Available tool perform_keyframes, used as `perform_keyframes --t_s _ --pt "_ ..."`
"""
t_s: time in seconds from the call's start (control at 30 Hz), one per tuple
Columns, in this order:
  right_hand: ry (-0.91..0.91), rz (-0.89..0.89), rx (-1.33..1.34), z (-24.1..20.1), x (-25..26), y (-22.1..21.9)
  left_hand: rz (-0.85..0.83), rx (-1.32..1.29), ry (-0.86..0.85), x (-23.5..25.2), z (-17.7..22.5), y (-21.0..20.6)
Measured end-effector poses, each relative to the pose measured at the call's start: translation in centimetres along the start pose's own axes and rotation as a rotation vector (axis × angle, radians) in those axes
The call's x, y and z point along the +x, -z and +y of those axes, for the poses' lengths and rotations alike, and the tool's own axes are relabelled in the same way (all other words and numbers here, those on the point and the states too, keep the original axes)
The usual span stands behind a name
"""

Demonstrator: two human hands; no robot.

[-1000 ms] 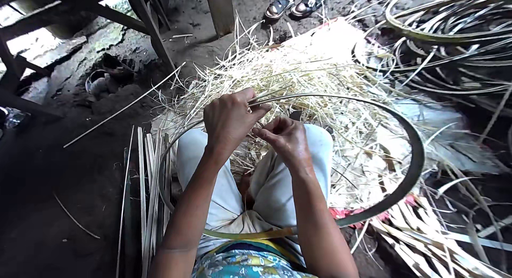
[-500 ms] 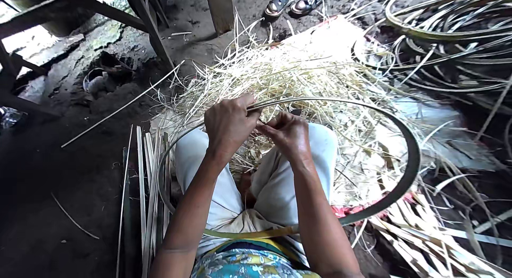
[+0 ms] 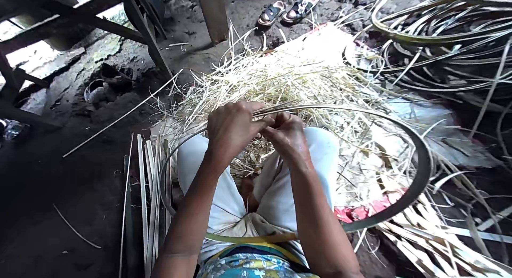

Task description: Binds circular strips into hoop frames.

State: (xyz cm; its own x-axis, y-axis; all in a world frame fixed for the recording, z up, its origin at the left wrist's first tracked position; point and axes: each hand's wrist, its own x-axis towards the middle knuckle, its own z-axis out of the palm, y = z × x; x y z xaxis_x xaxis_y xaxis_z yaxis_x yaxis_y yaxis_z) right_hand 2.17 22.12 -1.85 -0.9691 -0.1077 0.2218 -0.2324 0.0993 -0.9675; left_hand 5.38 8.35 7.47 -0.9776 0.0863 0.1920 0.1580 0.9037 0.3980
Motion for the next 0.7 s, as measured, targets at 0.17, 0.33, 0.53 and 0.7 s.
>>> perform_keyframes --t_s 0.17,0.33,0.53,0.7 --pt "-0.011 -0.126 0.118 -1.1 -0.3 0.5 0.056 0.032 -0.011 0.2 0.1 0.0" --pt "-0.146 -0.381 0.166 -0.5 -2.4 1.5 0.076 -0.022 0.028 0.3 -0.8 0.4" --pt "-0.089 -0.234 0.186 0.6 -2.0 1.1 0.067 -0.022 0.056 0.5 -0.7 0.3" --pt "-0.057 -0.113 0.13 1.0 -1.7 0.9 0.072 -0.032 0.081 0.4 -0.5 0.2"
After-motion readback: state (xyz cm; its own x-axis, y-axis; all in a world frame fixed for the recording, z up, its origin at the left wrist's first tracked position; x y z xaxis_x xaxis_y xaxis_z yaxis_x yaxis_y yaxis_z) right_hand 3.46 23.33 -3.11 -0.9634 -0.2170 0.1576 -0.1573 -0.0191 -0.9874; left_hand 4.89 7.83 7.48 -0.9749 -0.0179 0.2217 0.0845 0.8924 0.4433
